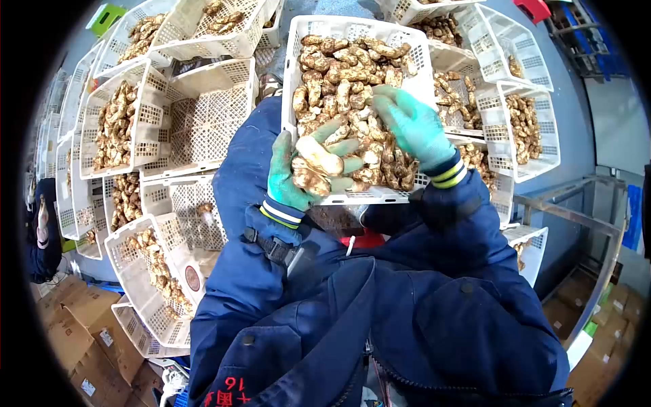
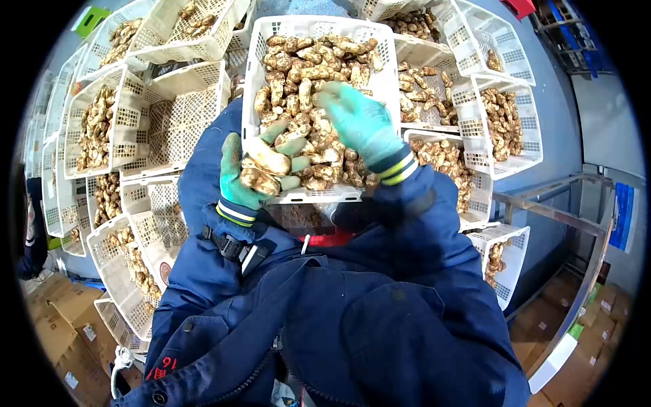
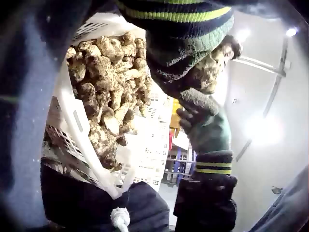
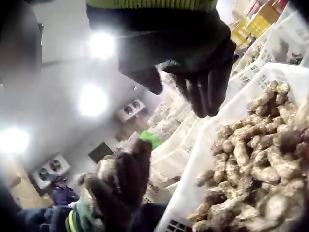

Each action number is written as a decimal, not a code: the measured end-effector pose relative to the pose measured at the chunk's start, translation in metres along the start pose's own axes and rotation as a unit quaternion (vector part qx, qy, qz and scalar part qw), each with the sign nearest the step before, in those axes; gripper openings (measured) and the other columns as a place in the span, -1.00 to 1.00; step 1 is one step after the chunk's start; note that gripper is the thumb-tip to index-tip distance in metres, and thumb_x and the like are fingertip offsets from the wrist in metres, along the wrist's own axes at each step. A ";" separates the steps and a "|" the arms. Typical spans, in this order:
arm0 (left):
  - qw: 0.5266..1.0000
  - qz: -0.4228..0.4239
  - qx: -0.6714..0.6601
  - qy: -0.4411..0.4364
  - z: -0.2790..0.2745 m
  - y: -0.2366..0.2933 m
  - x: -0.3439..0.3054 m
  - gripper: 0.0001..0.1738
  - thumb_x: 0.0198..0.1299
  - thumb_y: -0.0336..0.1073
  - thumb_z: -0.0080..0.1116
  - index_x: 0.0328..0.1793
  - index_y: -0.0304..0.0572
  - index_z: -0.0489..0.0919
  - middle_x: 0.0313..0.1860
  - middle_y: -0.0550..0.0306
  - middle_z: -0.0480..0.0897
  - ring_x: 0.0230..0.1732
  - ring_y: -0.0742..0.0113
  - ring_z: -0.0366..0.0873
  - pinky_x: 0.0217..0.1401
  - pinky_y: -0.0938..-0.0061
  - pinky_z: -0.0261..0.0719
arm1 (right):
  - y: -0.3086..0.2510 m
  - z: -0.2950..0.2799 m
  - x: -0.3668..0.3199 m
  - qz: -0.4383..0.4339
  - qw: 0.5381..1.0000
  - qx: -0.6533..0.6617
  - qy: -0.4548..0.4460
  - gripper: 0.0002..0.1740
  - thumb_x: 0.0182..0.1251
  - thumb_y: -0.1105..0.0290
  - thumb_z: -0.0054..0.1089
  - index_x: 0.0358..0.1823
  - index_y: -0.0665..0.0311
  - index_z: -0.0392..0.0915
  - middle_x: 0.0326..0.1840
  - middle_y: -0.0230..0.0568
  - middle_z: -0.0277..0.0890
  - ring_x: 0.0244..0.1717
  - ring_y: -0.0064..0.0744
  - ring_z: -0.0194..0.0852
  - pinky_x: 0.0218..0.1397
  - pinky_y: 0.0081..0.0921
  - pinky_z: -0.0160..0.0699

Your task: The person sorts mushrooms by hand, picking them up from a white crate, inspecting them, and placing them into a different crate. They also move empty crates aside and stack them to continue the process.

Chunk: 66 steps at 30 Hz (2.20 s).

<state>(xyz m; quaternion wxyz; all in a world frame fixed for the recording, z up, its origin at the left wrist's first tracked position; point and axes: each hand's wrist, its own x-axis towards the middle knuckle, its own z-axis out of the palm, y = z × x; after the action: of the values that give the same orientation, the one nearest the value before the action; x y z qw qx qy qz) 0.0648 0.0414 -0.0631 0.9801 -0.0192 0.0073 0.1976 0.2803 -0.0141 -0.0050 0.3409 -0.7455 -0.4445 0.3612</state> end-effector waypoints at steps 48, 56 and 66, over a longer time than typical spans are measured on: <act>0.989 0.085 0.062 0.104 -0.018 0.003 -0.006 -0.20 0.45 0.23 -0.32 0.55 -0.27 0.19 0.44 -0.19 0.36 0.41 -0.13 0.36 0.46 -0.04 0.34 | 0.010 0.036 -0.009 -0.257 0.962 -0.067 0.061 -0.66 0.33 0.44 0.11 0.11 0.28 0.58 -0.06 -0.01 0.63 -0.04 -0.02 0.59 0.07 -0.28 0.57; 0.975 0.113 0.114 0.153 -0.032 0.000 -0.007 -0.31 0.51 0.12 -0.39 0.51 -0.25 0.23 0.37 -0.19 0.42 0.33 -0.08 0.45 0.34 -0.08 0.50 | 0.006 0.058 -0.002 -0.219 0.972 -0.066 -0.048 -0.53 0.29 0.23 0.24 0.15 0.34 0.48 -0.29 -0.02 0.61 -0.23 -0.07 0.60 -0.17 -0.23 0.54; 0.990 0.026 0.094 0.106 -0.019 0.000 -0.006 -0.36 0.48 -0.08 -0.15 0.55 -0.28 0.12 0.36 -0.32 0.40 0.26 -0.25 0.49 0.26 -0.12 0.56 | 0.036 0.032 0.003 -0.087 0.903 0.415 -0.067 -0.54 0.49 0.35 -0.02 0.33 0.41 0.36 0.24 0.00 0.47 0.25 -0.03 0.48 0.38 -0.21 0.42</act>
<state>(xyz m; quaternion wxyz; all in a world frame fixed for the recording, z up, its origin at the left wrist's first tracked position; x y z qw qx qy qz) 0.0596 0.0381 -0.0820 0.9658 0.0528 0.1301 0.2182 0.2696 -0.0190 -0.0518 0.6189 -0.4690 -0.3396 0.5308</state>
